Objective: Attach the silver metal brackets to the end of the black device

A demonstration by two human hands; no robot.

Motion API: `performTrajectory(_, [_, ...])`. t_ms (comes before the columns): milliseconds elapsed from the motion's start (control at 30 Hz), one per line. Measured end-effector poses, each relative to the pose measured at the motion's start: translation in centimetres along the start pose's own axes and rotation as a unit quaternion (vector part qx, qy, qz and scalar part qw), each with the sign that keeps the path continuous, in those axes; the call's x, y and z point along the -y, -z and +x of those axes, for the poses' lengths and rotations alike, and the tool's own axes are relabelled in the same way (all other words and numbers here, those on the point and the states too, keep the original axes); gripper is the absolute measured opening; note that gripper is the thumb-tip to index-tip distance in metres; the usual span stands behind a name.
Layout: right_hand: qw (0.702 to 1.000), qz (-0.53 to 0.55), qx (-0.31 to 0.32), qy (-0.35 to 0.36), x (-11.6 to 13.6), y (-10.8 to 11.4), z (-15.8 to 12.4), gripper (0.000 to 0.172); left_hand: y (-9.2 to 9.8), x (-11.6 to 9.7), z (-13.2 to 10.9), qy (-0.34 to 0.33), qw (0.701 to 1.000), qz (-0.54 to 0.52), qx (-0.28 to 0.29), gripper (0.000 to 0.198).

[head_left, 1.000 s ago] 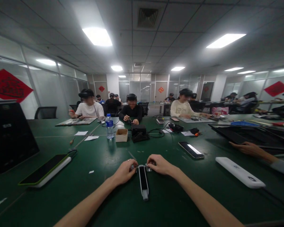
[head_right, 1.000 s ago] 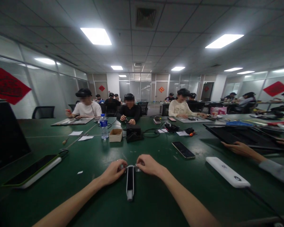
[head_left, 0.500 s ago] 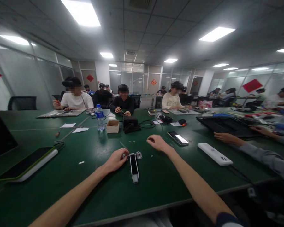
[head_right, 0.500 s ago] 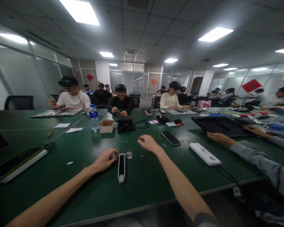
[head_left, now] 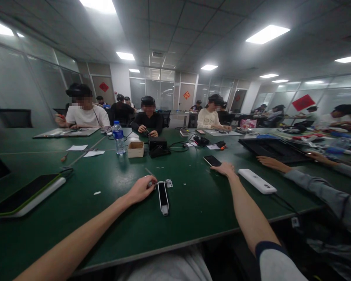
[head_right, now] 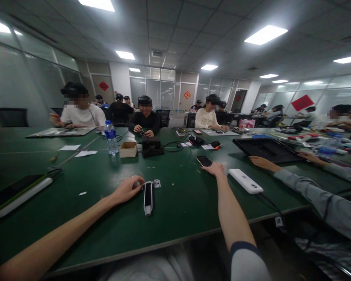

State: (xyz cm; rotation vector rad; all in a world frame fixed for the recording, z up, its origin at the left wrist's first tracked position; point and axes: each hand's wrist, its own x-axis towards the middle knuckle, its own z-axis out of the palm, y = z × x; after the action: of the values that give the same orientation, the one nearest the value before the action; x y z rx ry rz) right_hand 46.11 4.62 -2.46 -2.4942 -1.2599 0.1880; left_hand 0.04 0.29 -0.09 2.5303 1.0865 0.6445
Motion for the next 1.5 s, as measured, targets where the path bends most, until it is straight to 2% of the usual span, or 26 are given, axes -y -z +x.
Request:
performTrajectory(367, [0.995,0.031,-0.081,0.052,-0.6,-0.9,-0.2,0.092,0.3,-0.7,0.0,0.014,1.000,-0.004,0.007,0.019])
performTrajectory(867, [0.995,0.009,-0.083,0.057,-0.4,-0.9,-0.2,0.089,0.0,-0.1,0.0,0.011,1.000,-0.013,0.003,0.020])
performTrajectory(1033, [0.998,-0.032,-0.026,0.042,-0.1,-1.3,-0.4,0.077,-0.3,0.2,-0.2,-0.004,1.000,-0.003,-0.012,0.019])
performTrajectory(1100, [0.997,-0.049,-0.049,0.045,0.7,-1.1,-0.8,0.076,-0.3,0.1,-0.2,-0.001,1.000,0.000,-0.011,0.019])
performTrajectory(1167, [0.990,-0.053,-0.091,0.093,2.3,-0.7,-1.7,0.077,-0.2,0.0,-0.2,0.007,1.000,-0.003,-0.008,0.019])
performTrajectory(1233, [0.976,-0.043,-0.102,0.189,4.7,-0.2,-3.4,0.068,-0.1,-0.2,-0.3,0.011,1.000,-0.007,-0.003,0.019])
performTrajectory(1300, [0.947,-0.015,-0.051,0.315,7.6,0.1,-5.9,0.047,0.0,-0.4,-0.3,0.010,1.000,-0.006,-0.001,0.019])
performTrajectory(1367, [0.905,0.040,0.026,0.424,10.4,0.0,-8.8,0.031,0.1,-0.5,-0.3,0.007,1.000,-0.001,-0.004,0.019])
performTrajectory(1433, [0.853,0.085,0.109,0.503,12.7,-0.4,-12.0,0.024,0.1,-0.6,-0.3,0.009,1.000,0.001,-0.007,0.019])
performTrajectory(1500, [0.815,0.110,0.167,0.544,14.1,-0.8,-14.6,0.024,0.0,-0.7,-0.3,0.014,1.000,0.002,-0.008,0.018])
